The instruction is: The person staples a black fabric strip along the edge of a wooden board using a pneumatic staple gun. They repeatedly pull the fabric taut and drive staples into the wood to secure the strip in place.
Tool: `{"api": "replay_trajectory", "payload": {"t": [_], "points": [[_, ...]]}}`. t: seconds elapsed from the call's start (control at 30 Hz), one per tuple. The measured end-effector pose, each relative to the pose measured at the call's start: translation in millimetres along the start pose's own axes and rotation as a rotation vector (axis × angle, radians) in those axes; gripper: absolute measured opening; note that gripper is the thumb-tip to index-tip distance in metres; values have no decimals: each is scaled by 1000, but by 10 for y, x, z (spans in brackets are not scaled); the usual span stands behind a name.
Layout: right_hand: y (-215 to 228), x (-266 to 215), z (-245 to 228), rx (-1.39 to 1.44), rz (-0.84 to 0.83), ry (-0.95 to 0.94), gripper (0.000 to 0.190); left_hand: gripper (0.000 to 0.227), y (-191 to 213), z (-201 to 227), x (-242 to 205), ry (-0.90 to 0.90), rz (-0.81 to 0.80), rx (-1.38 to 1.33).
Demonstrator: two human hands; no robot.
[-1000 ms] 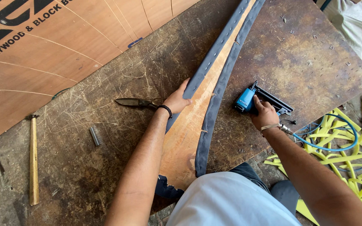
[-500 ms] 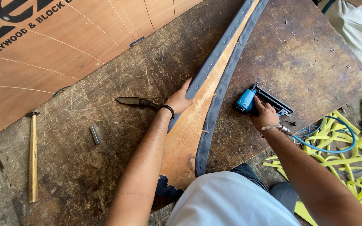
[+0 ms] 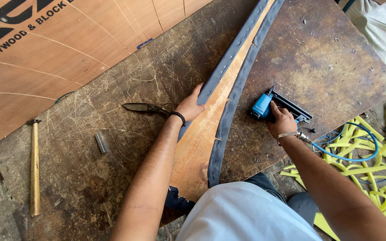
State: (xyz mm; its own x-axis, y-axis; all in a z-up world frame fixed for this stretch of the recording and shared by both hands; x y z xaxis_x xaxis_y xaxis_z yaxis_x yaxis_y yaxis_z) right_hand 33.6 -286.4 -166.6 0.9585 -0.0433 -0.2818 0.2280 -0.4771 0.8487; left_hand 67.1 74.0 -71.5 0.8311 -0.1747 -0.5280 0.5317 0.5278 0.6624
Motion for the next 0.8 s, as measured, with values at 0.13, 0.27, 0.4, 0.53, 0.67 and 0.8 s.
{"api": "replay_trajectory", "payload": {"t": [0.13,0.27,0.4,0.53,0.67,0.8], "points": [[-11,12,25,6,5,12,88,94,-16,-47,24,0,10,4],[-17,22,20,8,15,27,89,98,-7,-59,33,-49,40,-46],[-7,15,17,1,2,14,88,98,-24,-63,43,-33,29,-22],[4,-8,-20,-11,-11,-6,89,96,-15,-60,17,-35,27,-9],[21,-11,-41,-16,-24,-18,87,95,-4,-22,-8,-22,20,-3],[20,4,-60,-26,-24,-20,88,96,-8,10,-31,14,-8,28]]}}
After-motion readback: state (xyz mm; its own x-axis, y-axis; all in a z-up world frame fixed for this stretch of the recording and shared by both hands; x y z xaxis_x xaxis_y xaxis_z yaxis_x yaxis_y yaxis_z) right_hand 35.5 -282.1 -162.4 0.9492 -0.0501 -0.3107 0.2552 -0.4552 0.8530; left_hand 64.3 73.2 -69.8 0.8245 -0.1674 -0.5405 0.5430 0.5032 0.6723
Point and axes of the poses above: each hand's wrist, its own x-axis towards the middle knuckle, its own y-axis out of the back of the hand, z = x × y, the point moved 5 cm from there along x, towards the middle knuckle, and after that the axes turned 15 degrees about x, right-handed, at the moved point
